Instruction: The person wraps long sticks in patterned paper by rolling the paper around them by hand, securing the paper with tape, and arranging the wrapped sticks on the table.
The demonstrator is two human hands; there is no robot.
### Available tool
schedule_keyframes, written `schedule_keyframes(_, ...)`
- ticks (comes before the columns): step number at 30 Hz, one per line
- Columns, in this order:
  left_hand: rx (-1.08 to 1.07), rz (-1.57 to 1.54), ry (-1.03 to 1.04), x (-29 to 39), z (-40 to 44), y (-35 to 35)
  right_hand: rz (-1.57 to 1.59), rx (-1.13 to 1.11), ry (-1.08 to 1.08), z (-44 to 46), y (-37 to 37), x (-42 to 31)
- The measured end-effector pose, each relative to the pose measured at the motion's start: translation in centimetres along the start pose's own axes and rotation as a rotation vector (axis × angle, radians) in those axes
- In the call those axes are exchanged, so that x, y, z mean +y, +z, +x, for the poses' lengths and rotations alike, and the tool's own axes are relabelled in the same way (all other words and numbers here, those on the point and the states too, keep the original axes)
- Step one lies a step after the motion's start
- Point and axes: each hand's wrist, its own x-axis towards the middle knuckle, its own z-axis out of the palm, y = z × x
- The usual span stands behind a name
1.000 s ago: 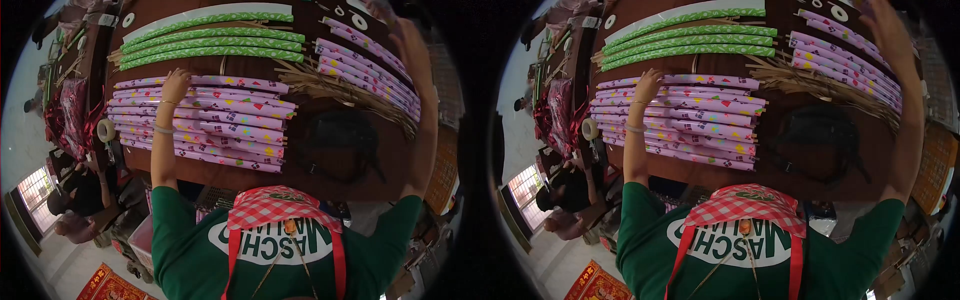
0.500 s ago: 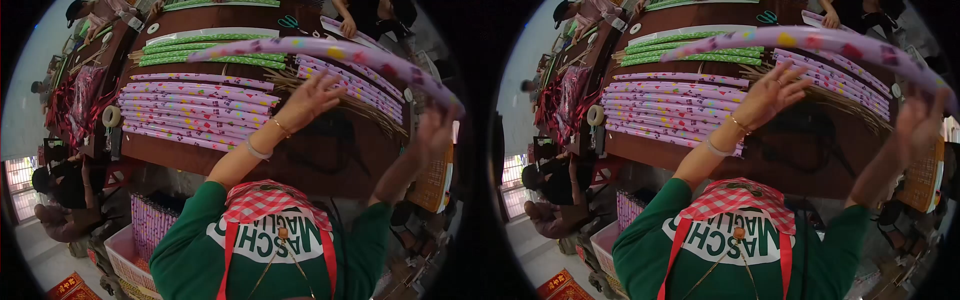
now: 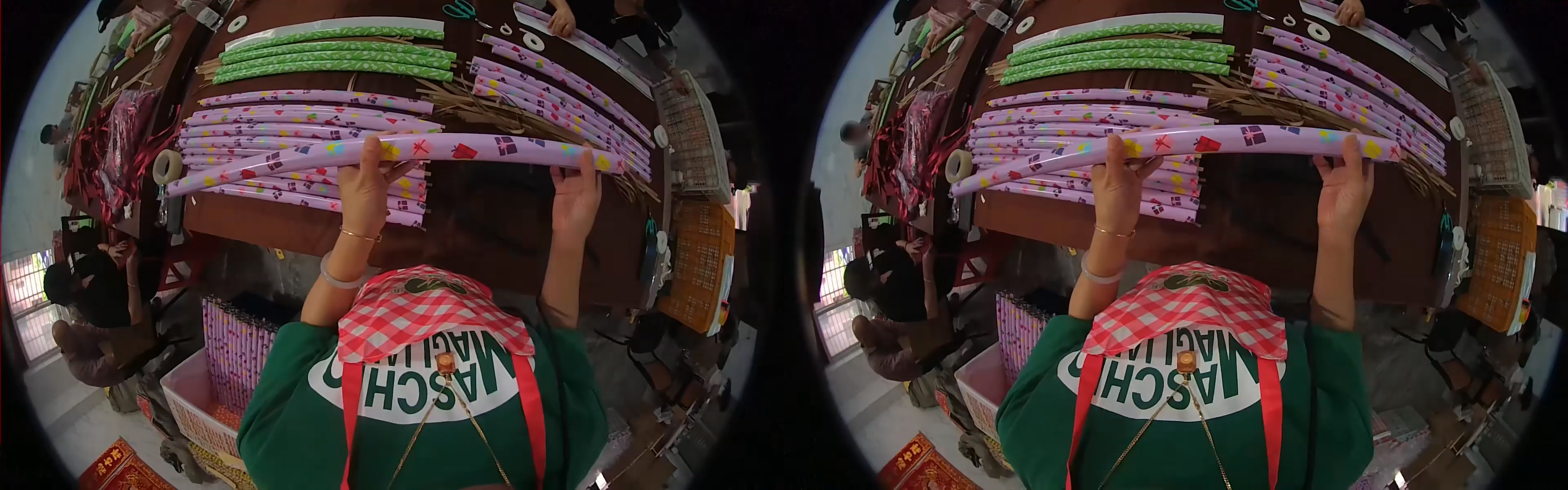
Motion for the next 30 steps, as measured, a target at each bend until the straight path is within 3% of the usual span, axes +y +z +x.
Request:
schedule_keyframes(10, 0.152, -0.02, -0.031, 1.1, 1.6, -2.4, -0.15, -0.101, -0.13, -0.6, 1.4, 0.3)
schedule_keyframes(16, 0.216, 0.069, -0.029, 0.2, 1.2, -1.0, -0.083, -0.073, 0.032, -1.6, 3.8, 2.3)
schedule_keyframes(22, 0.137, 0.07, -0.016, -1.2, -0.4, 1.7, -0.075, -0.278, 0.388, -3.8, 5.4, 7.0)
schedule_keyframes(30, 0.229, 0.061, -0.039, -1.1, 0.0, 1.2, -0.123, -0.433, 0.3, -4.0, 6.4, 7.3)
